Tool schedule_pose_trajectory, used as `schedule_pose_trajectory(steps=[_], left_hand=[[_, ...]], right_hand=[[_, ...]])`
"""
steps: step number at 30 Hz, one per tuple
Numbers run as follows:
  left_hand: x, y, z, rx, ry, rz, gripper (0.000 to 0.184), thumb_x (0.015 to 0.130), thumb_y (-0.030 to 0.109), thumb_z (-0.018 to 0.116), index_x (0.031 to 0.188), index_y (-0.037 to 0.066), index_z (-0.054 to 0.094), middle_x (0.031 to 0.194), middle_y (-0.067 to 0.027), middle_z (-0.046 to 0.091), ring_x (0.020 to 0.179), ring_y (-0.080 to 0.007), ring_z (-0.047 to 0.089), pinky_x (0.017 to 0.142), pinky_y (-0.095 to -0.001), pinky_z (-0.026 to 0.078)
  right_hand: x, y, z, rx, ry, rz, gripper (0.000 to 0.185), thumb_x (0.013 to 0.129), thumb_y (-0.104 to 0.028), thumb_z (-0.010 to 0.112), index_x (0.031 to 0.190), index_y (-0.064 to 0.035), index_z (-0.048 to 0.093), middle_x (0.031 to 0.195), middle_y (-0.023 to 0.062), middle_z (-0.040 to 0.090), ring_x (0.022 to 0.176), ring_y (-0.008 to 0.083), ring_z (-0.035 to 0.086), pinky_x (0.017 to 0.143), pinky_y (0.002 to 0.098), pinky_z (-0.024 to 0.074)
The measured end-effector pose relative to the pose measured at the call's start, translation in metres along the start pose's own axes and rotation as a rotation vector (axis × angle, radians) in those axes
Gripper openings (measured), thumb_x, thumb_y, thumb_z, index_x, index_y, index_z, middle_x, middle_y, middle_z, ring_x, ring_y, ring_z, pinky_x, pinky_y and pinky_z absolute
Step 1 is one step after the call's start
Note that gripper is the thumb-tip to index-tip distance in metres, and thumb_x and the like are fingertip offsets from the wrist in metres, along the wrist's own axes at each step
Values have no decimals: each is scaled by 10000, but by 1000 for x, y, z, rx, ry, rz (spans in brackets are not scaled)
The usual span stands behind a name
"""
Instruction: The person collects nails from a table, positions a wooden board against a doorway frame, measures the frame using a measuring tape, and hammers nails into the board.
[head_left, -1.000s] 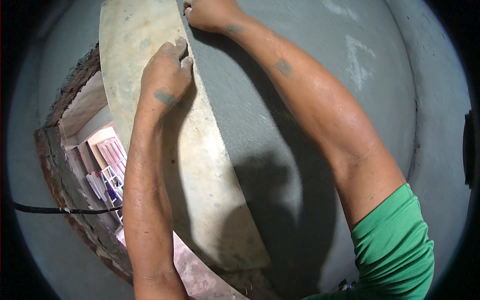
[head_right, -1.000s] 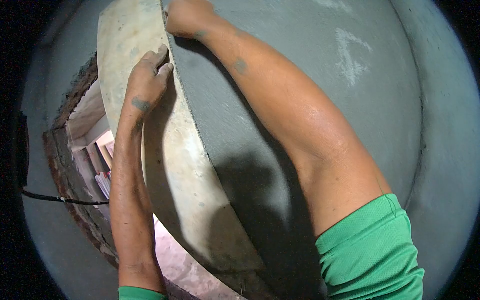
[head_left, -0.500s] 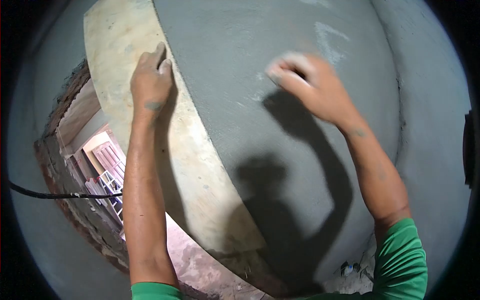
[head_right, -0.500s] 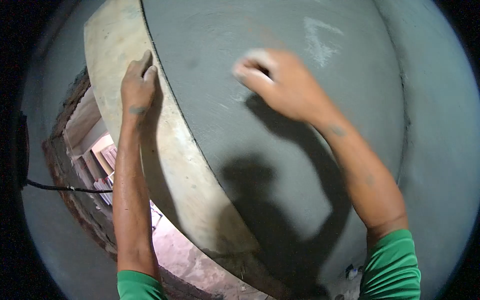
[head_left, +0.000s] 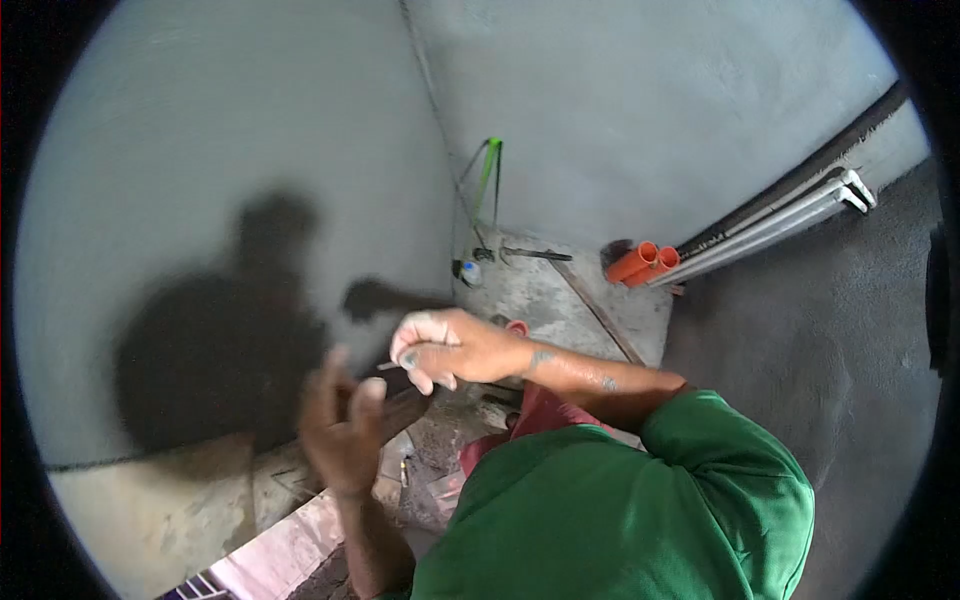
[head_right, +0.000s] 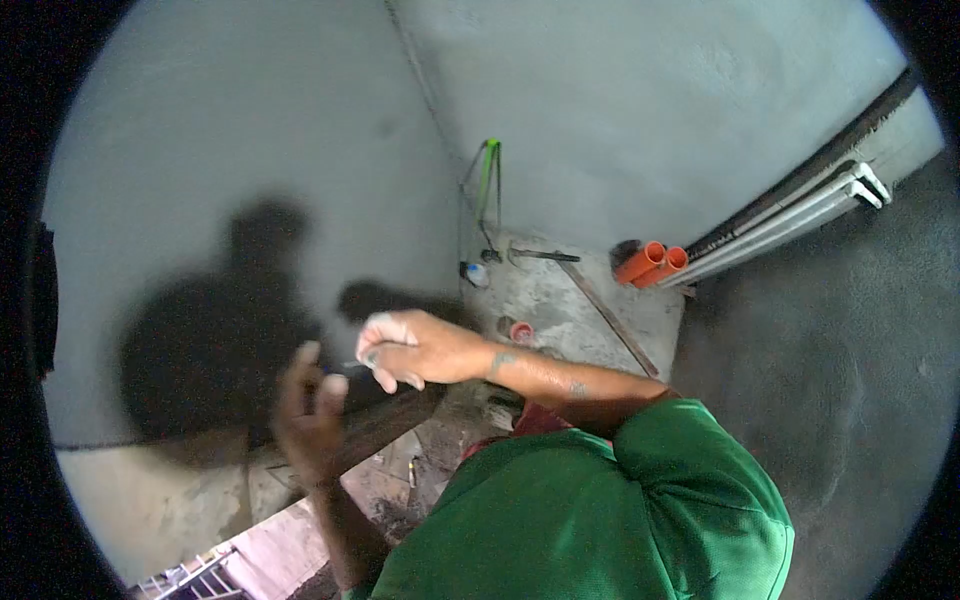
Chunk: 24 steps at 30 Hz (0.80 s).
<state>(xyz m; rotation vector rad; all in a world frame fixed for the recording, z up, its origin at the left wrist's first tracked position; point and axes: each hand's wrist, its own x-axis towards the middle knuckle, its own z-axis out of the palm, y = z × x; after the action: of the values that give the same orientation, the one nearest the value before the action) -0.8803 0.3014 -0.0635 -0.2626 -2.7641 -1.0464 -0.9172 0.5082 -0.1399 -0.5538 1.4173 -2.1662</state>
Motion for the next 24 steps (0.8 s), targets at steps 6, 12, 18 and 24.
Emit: schedule_pose_trajectory(steps=[6, 12, 18, 24], left_hand=[[-12, -32, 149, -549, -193, -300, 185, 908, 43, 622, 1067, -13, 700, 993, -62, 670, 899, -133, 618, 814, -273, 485], [24, -70, 247, -512, -336, -371, 210, 897, 174, 685, 1023, 6, 699, 992, -59, 691, 900, -160, 638, 837, -302, 493], [86, -200, 197, 594, 158, 53, 313, 1013, 239, 475, 1236, 51, 589, 1225, -85, 609, 1144, -192, 550, 1011, -336, 415], [154, -284, 51, 1372, 1022, 56, 613, 942, 510, 610, 1468, 218, 494, 1426, -201, 537, 1134, -496, 612, 1000, -561, 493]], right_hand=[[-52, 95, -49, 231, 216, 120, 143, 985, -132, 521, 1059, -30, 589, 759, 29, 648, 587, 66, 511, 534, 241, 435], [-68, 132, -144, 442, 254, 317, 202, 1032, -222, 522, 1127, -53, 576, 802, 33, 636, 663, 70, 548, 587, 229, 438], [-138, 379, -394, -1093, 240, 337, 309, 947, -295, 559, 1130, -56, 625, 998, 182, 667, 910, 337, 650, 788, 406, 520], [-193, 504, -601, -984, 634, 1077, 453, 873, -343, 676, 1199, -31, 631, 1204, 236, 640, 1136, 418, 599, 972, 474, 489]])
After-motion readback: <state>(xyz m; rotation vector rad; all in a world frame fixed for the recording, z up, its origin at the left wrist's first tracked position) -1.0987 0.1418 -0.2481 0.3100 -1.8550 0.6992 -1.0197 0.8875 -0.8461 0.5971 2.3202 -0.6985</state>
